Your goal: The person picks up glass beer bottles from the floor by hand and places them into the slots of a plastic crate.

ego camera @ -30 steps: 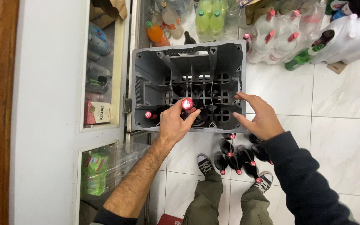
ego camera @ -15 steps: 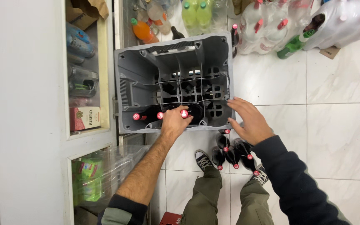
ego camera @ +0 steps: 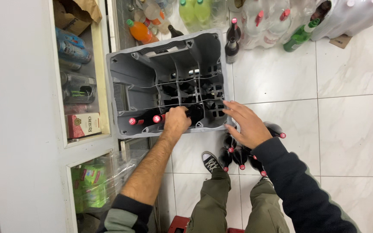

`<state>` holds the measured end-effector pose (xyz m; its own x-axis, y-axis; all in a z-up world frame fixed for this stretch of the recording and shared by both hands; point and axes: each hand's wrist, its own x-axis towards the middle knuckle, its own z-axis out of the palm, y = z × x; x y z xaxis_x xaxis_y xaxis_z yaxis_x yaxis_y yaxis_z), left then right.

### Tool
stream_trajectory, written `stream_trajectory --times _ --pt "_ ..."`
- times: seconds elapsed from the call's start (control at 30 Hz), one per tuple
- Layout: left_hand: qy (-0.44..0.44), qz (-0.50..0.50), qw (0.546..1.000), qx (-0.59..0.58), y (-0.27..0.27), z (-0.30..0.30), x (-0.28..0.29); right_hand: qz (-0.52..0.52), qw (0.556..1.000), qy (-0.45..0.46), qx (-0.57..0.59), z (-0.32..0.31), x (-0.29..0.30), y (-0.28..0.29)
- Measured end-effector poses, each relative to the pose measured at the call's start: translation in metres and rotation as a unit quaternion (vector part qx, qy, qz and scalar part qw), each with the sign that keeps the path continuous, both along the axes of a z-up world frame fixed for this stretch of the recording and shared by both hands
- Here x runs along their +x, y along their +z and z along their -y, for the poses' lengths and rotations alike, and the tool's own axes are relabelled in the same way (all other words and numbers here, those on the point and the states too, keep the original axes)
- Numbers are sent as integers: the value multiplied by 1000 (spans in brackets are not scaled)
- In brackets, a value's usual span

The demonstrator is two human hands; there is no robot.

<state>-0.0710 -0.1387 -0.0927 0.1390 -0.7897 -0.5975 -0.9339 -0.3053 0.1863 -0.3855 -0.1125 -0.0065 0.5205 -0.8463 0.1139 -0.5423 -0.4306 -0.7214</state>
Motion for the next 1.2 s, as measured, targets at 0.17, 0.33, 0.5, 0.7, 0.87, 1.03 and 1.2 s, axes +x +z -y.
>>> stream_trajectory --times 0.17,0.33,0.5,0.7,0.87,1.03,1.2 --pt "-9 -9 1000 -17 100 -4 -35 15 997 -47 64 -13 -56 -15" --pt "-68 -14 969 -238 171 -37 -112 -47 981 -132 132 -48 -152 -73" --pt "-173 -156 881 -411 128 -104 -202 -185 934 -180 248 -96 -230 -143" --pt "-218 -231 930 -187 6 -176 -308 -293 875 -158 352 -153 -271 -266" --pt "-161 -207 964 34 -68 -179 -358 -303 872 -135 359 -138 -266 -323" --pt "-110 -199 968 107 -156 -180 -377 -308 881 -95 345 -118 -256 -372" --pt "-70 -188 969 145 -155 -155 -386 -351 868 -25 352 -107 -238 -393"
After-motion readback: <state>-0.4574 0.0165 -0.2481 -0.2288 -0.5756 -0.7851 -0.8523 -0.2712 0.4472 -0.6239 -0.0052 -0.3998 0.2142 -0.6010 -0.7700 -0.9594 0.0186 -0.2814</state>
